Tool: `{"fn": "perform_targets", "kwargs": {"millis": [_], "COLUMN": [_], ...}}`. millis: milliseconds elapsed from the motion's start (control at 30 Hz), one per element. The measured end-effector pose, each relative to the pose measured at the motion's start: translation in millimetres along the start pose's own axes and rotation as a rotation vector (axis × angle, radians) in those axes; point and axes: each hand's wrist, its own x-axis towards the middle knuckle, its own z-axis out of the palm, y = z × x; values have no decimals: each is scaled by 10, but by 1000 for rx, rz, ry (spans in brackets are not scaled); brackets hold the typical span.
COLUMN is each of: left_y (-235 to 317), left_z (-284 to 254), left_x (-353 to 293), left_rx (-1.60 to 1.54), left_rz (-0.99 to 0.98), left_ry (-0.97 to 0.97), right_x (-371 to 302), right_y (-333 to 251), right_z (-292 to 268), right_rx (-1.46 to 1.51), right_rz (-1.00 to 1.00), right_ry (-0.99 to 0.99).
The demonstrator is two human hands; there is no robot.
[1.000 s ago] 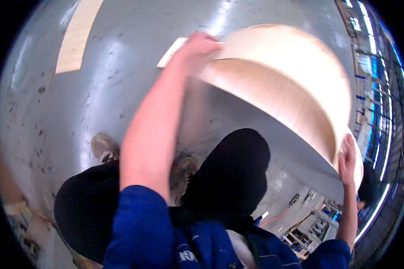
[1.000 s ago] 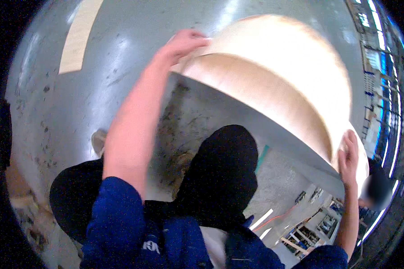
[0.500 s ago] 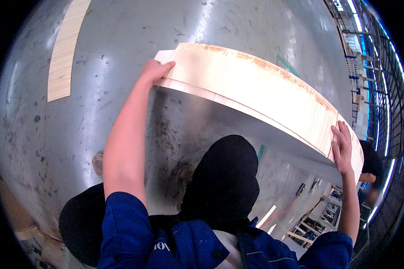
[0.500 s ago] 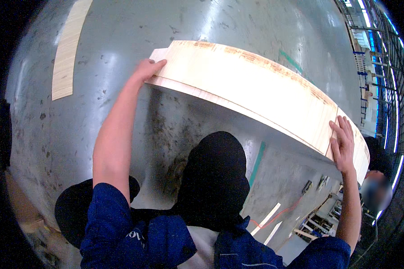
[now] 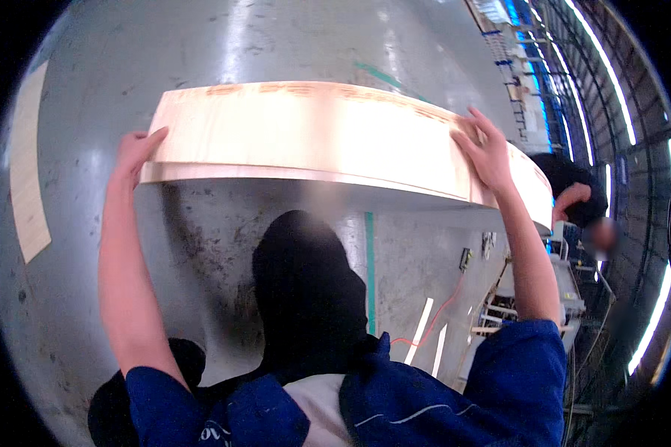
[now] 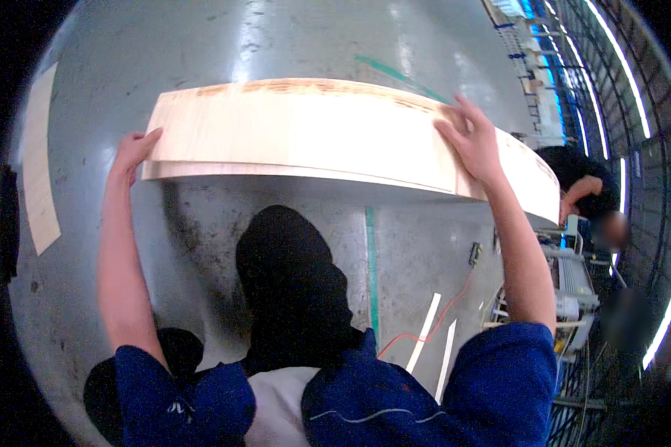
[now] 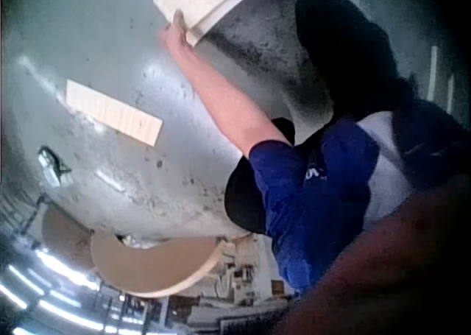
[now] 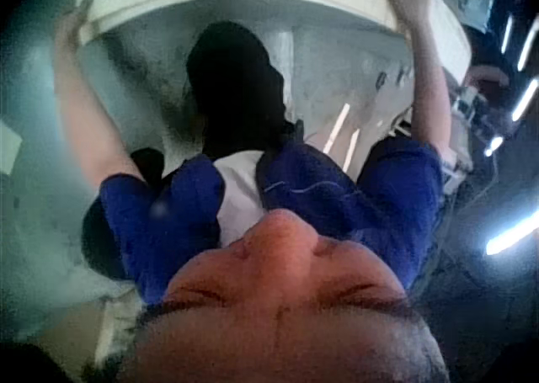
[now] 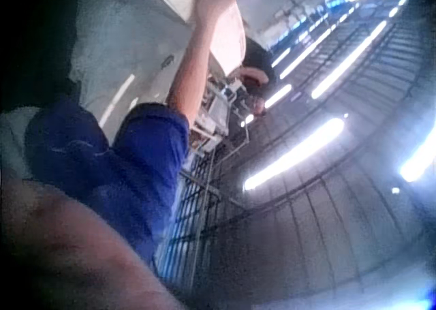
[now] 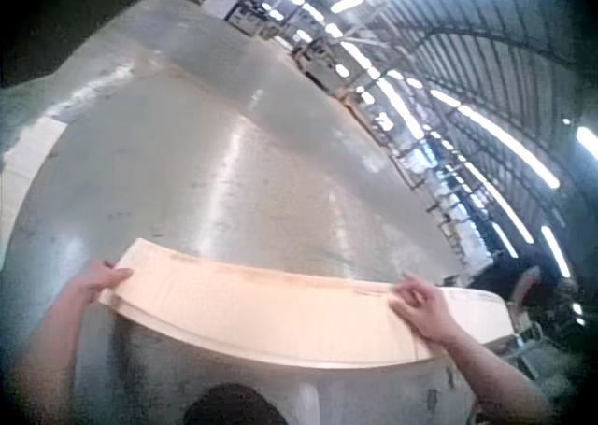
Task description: The person aligns and fits curved wooden strips together on the floor to form a larger arc. They use a nail gun to fasten the strips securely, working in a workshop environment with another person assisting in the background.
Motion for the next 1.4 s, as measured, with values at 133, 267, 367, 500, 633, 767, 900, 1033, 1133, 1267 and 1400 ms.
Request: {"fn": "perform_targets", "kwargs": {"millis": [133,267,367,500,633,767,900,1033,1133,1267,1400], "left_y": [5,-48,9,48,-107,-179,-200,-394,-540,-382,-44], "left_z": [24,-93,-198,-240,-122,5,134,230,98,115,178], "left_x": [-41,-60,-100,-126,-155,-174,-144,-24,-70,-54,-119], "left_rx": [57,107,146,166,173,143,110,6,-17,320,386], "left_rz": [35,61,100,140,150,144,129,77,97,120,205], "left_ry": [95,103,113,132,100,109,99,51,4,74,82], "right_x": [305,253,260,262,232,247,262,385,325,321,280], "right_y": [122,42,125,50,9,37,108,-20,85,92,291], "right_z": [80,48,35,19,-38,-59,-87,-113,81,-24,-444], "right_rx": [-37,-65,-36,-13,-1,10,19,-27,82,-76,-37], "right_rz": [37,68,29,10,25,32,-27,-61,-7,-4,-66], "right_ry": [-42,-106,-86,-96,-120,-138,-135,-106,-134,-133,-117]}}
